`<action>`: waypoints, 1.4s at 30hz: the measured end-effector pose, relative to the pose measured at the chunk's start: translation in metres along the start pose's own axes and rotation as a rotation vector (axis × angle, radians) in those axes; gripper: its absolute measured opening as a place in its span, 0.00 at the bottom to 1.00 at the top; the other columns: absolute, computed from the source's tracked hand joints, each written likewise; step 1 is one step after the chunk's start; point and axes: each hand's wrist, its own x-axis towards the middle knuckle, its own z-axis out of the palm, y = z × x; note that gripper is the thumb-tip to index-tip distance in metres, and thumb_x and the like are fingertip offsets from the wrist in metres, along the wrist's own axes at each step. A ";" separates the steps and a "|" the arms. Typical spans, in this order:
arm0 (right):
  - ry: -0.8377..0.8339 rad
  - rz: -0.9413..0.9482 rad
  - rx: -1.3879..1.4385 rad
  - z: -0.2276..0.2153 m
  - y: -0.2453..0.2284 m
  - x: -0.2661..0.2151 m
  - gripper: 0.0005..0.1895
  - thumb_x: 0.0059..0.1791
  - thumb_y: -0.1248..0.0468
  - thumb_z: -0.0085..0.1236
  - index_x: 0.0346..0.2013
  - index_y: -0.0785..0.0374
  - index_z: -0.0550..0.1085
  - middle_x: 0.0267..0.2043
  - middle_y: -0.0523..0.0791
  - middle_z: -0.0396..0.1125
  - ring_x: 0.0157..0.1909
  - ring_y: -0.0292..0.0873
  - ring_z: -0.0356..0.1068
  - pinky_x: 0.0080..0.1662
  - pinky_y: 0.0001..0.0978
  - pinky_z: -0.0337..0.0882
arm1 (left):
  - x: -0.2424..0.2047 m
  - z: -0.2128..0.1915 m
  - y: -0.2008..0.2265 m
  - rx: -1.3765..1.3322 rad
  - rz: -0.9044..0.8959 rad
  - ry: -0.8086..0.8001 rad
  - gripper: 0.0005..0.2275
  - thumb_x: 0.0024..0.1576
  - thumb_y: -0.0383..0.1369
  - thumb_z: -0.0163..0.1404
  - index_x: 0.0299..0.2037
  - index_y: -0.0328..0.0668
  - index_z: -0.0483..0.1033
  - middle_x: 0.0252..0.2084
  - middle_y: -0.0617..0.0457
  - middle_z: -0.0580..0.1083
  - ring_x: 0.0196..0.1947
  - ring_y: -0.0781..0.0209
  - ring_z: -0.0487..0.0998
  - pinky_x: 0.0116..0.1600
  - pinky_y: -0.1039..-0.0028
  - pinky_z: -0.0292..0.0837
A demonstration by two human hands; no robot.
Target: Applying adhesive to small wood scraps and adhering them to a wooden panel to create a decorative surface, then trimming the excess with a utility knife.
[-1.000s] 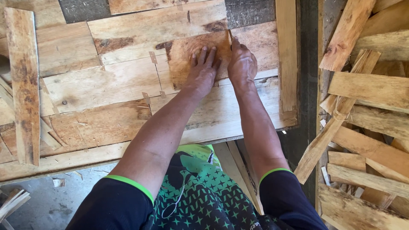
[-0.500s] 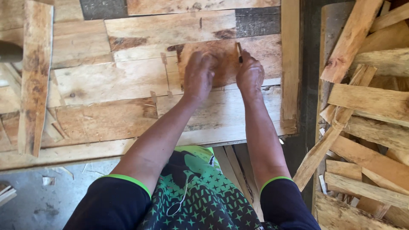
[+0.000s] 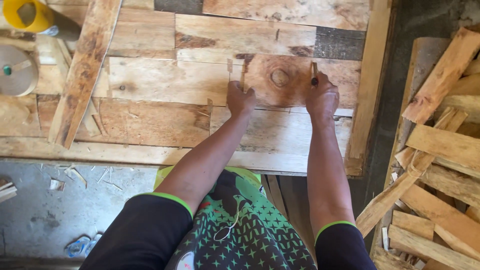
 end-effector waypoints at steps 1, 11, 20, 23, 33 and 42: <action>-0.002 -0.009 -0.004 -0.003 -0.001 -0.001 0.13 0.50 0.67 0.58 0.50 0.59 0.77 0.39 0.59 0.75 0.43 0.63 0.75 0.45 0.55 0.73 | 0.004 0.008 -0.006 -0.075 -0.049 -0.039 0.16 0.50 0.30 0.62 0.46 0.34 0.74 0.37 0.45 0.78 0.37 0.52 0.79 0.44 0.64 0.73; 0.001 -0.122 0.038 -0.024 -0.058 -0.022 0.08 0.51 0.67 0.57 0.44 0.65 0.76 0.38 0.57 0.75 0.41 0.60 0.76 0.44 0.52 0.74 | 0.062 -0.002 -0.063 -0.666 -0.150 -0.320 0.13 0.56 0.21 0.57 0.51 0.35 0.78 0.38 0.53 0.78 0.34 0.68 0.76 0.37 0.78 0.72; -0.084 -0.329 0.118 0.049 -0.145 -0.041 0.29 0.47 0.76 0.49 0.65 0.65 0.66 0.47 0.57 0.75 0.47 0.61 0.76 0.49 0.50 0.75 | 0.115 -0.179 -0.103 -0.721 -0.221 -0.302 0.17 0.57 0.20 0.56 0.57 0.34 0.74 0.41 0.51 0.78 0.37 0.68 0.77 0.42 0.81 0.74; -0.184 -0.214 0.120 0.053 -0.193 -0.052 0.33 0.47 0.76 0.50 0.68 0.62 0.61 0.45 0.60 0.73 0.48 0.64 0.73 0.50 0.54 0.71 | 0.138 -0.193 -0.134 -0.726 -0.188 -0.256 0.14 0.59 0.21 0.56 0.55 0.33 0.75 0.37 0.53 0.78 0.32 0.72 0.75 0.37 0.81 0.71; -0.177 -0.172 0.215 0.101 -0.226 -0.059 0.26 0.48 0.76 0.49 0.60 0.59 0.63 0.47 0.60 0.73 0.49 0.66 0.73 0.50 0.57 0.70 | 0.143 -0.234 -0.094 -0.335 -0.081 -0.048 0.13 0.58 0.25 0.58 0.53 0.36 0.75 0.37 0.55 0.79 0.33 0.70 0.77 0.38 0.79 0.73; -0.102 -0.239 0.256 0.110 -0.227 -0.058 0.29 0.48 0.79 0.48 0.63 0.64 0.60 0.51 0.63 0.71 0.51 0.67 0.73 0.51 0.56 0.72 | 0.080 -0.208 -0.035 0.349 0.613 -0.281 0.10 0.63 0.25 0.56 0.53 0.45 0.78 0.58 0.47 0.71 0.63 0.52 0.73 0.69 0.67 0.75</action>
